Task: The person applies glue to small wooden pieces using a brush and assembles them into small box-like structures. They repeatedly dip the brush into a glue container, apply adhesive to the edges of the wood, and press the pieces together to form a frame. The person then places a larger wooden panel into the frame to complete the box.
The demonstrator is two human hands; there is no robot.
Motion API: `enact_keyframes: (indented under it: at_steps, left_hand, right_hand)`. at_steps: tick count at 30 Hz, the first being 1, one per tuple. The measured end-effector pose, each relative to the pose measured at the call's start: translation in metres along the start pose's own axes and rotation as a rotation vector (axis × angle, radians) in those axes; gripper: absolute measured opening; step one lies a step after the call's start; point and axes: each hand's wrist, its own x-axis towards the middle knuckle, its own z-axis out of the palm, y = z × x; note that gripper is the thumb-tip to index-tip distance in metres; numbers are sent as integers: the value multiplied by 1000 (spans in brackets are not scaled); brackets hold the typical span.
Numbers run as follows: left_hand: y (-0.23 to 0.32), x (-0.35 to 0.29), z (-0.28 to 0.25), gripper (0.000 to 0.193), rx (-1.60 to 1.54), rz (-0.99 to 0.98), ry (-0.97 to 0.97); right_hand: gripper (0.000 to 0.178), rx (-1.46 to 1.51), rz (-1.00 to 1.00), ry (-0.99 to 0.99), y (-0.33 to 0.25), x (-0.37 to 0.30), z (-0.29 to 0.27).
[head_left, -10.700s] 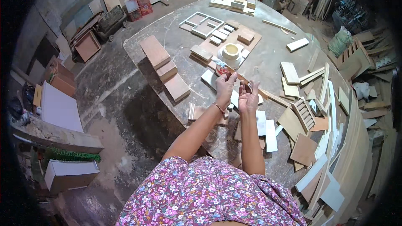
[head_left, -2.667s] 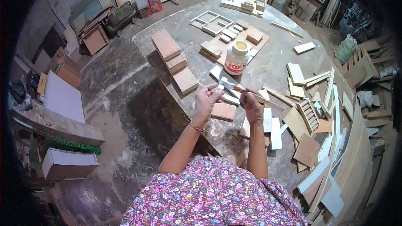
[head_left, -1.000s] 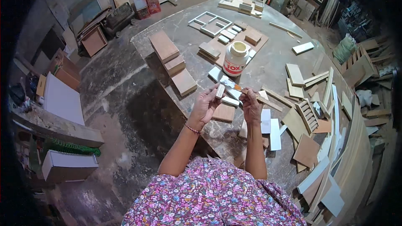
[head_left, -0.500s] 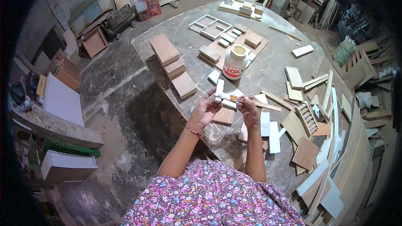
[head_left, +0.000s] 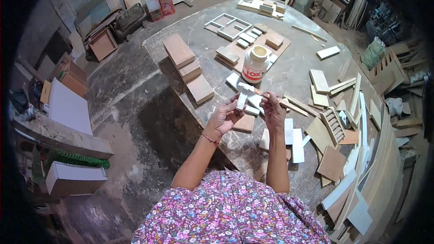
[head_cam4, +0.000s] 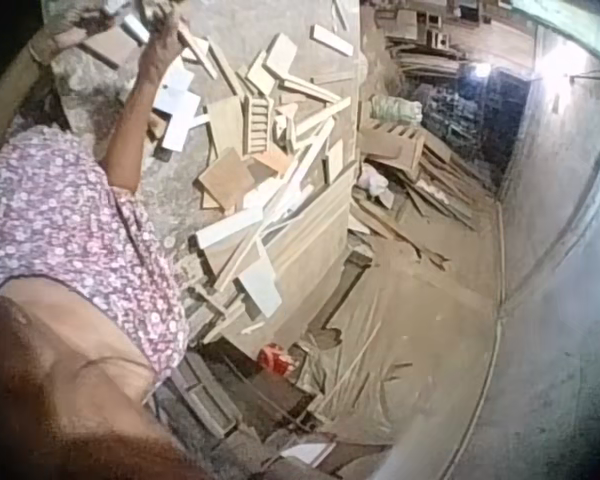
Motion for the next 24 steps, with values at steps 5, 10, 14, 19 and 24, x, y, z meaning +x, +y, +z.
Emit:
enact_keyframes:
  at_steps: [5,10,14,19,24]
  left_hand:
    - [-1,2,-5,34,-45,4,-3]
    - [1,5,-13,30,-54,42,-21]
    - [3,5,-22,36,-89,76,-1]
    - [12,8,-19,38,-78,39,-61]
    - [6,3,-3,33,-7,102,46]
  right_hand:
    - [16,-30,-11,20,5,-2,-1]
    - [18,-3,65,-37,12,-7,-6]
    - [18,1,120,-112,13,-13,-9]
    - [16,-85,161,-181,5,-20,-6]
    - [13,52,46,-75,-4,-14,5]
